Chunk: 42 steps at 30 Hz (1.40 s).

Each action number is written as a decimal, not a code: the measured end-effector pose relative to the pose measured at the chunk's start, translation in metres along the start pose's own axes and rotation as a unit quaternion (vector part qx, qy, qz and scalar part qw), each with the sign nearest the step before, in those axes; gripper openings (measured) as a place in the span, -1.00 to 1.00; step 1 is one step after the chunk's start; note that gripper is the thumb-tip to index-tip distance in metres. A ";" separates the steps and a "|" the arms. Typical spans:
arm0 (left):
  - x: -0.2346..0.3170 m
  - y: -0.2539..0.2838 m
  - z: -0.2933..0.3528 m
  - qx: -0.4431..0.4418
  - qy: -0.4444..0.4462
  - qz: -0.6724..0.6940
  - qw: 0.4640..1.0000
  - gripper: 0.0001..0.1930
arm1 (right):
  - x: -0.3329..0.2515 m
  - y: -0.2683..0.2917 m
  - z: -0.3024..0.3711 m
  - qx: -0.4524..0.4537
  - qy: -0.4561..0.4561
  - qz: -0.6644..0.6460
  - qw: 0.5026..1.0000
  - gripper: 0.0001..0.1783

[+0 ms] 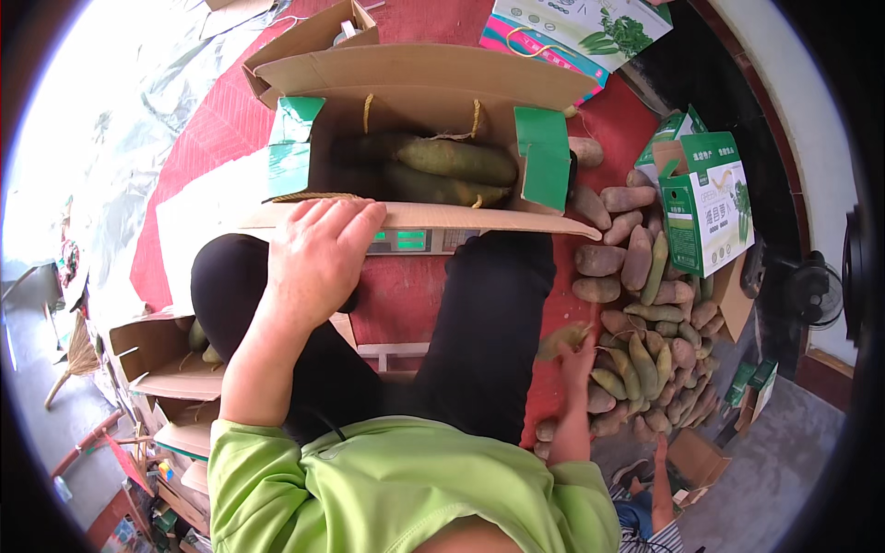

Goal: The recorder is picking up radishes from a pile on the floor and putting them into cardboard boxes for packaging.

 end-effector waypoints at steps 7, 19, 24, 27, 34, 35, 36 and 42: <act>-0.004 -0.003 -0.006 0.002 -0.017 0.022 1.000 -0.77 | -0.263 0.063 -0.023 0.142 0.210 -0.124 0.959 -0.41; -0.008 -0.005 -0.008 0.000 -0.004 0.040 0.999 -0.84 | -0.481 -0.069 0.001 -0.094 0.332 -0.267 0.900 -0.53; -0.010 -0.006 -0.009 0.001 0.012 0.037 0.999 -0.85 | -0.462 -0.152 -0.008 -0.243 0.242 -0.187 0.920 -0.51; -0.012 -0.005 -0.011 0.010 0.019 0.045 0.999 -0.87 | -0.440 -0.122 -0.027 -0.177 0.298 -0.026 0.938 -0.62; -0.010 -0.006 -0.014 0.018 0.011 0.025 0.999 -0.85 | -0.279 -0.013 -0.066 0.033 0.132 -0.036 0.990 -0.76; -0.009 -0.005 -0.014 0.024 0.009 0.025 0.999 -0.84 | -0.241 -0.012 -0.064 0.030 0.100 -0.017 0.994 -0.76; -0.008 -0.006 -0.015 0.021 0.013 0.022 0.999 -0.83 | -0.200 -0.011 -0.062 0.029 0.069 0.002 0.997 -0.76; -0.009 -0.008 -0.016 0.016 0.030 0.011 0.999 -0.82 | -0.012 -0.065 -0.004 -0.080 0.091 0.247 0.962 -0.77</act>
Point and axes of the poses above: each hand's wrist, its own z-axis away from the middle knuckle, its own y-axis out of the back of the hand, x = y × z, the point moved 10 cm from there along -z, towards the middle knuckle, and after that the axes turned 8 degrees about x, right-handed, at the moved point
